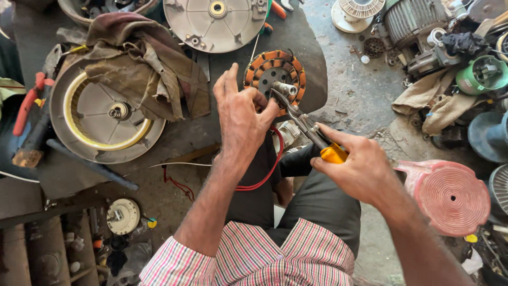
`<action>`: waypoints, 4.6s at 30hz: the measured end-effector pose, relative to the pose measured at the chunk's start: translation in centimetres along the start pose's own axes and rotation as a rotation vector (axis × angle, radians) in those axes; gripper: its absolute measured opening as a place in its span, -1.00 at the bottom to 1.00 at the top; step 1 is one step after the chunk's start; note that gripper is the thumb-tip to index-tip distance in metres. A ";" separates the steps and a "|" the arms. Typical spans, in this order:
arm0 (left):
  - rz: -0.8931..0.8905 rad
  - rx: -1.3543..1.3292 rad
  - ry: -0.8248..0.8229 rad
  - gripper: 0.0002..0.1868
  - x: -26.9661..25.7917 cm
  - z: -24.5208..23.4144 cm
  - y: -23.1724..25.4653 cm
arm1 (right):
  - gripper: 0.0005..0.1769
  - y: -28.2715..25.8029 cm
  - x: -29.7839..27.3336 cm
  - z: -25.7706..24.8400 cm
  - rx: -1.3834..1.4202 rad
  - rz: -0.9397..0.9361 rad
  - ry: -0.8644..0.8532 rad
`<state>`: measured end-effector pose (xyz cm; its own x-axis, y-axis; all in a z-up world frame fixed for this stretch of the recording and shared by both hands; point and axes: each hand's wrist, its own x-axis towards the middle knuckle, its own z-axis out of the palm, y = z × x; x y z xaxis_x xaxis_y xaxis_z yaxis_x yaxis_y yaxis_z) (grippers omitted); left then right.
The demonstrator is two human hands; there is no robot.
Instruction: The person uses pliers to adjust a copper-wound motor rotor, then uses a screwdriver to manipulate small components within the rotor slots. They handle a small yellow piece and continue adjusting the rotor assembly on a cluttered workbench.
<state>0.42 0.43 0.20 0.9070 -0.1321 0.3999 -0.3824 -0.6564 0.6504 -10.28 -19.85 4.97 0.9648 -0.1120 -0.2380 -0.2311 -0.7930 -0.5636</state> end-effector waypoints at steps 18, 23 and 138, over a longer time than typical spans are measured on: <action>-0.015 0.000 -0.002 -0.65 0.0 0.0 0.0 | -0.14 0.2 -0.1 -1.2 -0.088 0.013 -0.067; 0.043 -0.022 0.068 -0.75 -1.1 -1.3 1.0 | -0.14 3.8 -2.9 1.4 0.591 0.126 -0.159; 0.673 0.305 0.043 -0.76 -1.6 -0.9 -1.3 | -0.26 3.1 -6.7 8.1 0.975 0.473 0.009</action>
<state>-0.73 2.17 -0.71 0.4834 -0.5539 0.6779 -0.7820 -0.6213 0.0499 -18.45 -16.70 -1.64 0.7514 -0.2888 -0.5933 -0.5768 0.1492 -0.8031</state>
